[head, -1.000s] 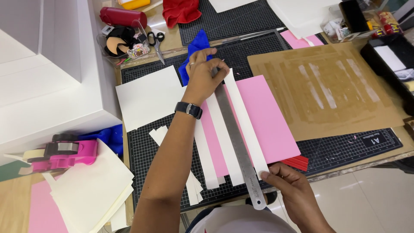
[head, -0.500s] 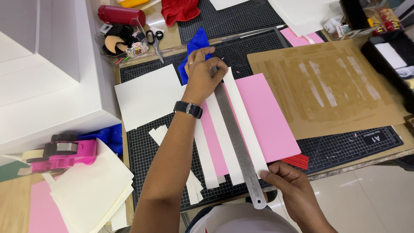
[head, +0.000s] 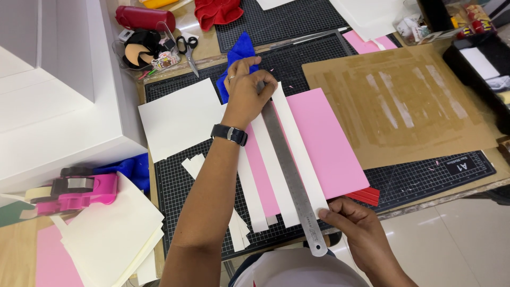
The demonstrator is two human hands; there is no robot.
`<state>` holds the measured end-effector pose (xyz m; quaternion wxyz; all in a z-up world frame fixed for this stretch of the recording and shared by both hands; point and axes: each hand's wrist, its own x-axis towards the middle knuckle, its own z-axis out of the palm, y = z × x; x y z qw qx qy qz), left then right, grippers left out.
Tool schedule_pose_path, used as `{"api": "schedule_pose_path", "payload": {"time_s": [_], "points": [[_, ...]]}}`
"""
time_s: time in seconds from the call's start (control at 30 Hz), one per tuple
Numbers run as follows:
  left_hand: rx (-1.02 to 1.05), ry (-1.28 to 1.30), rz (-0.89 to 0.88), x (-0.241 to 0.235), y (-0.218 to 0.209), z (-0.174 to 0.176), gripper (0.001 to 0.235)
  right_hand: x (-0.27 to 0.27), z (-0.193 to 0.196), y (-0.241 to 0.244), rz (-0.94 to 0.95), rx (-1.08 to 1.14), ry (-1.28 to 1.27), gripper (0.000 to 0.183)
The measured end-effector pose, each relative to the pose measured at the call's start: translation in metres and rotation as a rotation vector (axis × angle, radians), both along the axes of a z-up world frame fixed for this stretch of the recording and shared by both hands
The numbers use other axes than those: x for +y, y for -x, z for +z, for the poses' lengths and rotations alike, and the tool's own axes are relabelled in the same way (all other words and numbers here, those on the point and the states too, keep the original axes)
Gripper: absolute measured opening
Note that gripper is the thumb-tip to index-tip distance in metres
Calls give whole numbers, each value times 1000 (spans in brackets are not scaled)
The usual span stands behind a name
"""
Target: Applying white decorative strips to a pink box using a ruler, squeegee, and adhesive roller.
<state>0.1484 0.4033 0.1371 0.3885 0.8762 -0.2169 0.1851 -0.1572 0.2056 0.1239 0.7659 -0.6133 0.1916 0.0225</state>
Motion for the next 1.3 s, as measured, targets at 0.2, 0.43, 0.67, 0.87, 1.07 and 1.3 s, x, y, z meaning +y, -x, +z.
{"api": "schedule_pose_path", "payload": {"time_s": [0.2, 0.43, 0.67, 0.87, 1.07, 1.3], "points": [[-8, -8, -8, 1, 1, 0, 13, 0, -1, 0, -14, 15, -16, 28], [-23, -17, 8, 0, 1, -2, 13, 6, 18, -1, 23, 15, -47, 30], [-30, -32, 11, 1, 3, -2, 12, 8, 19, -1, 25, 21, -76, 32], [-36, -48, 18, 1, 1, -3, 11, 7, 20, -2, 13, 63, -77, 31], [-39, -47, 20, 0, 0, -4, 13, 7, 20, -2, 29, 35, -72, 30], [-51, -60, 18, 1, 2, -3, 11, 8, 22, -2, 28, 51, -59, 31]]}}
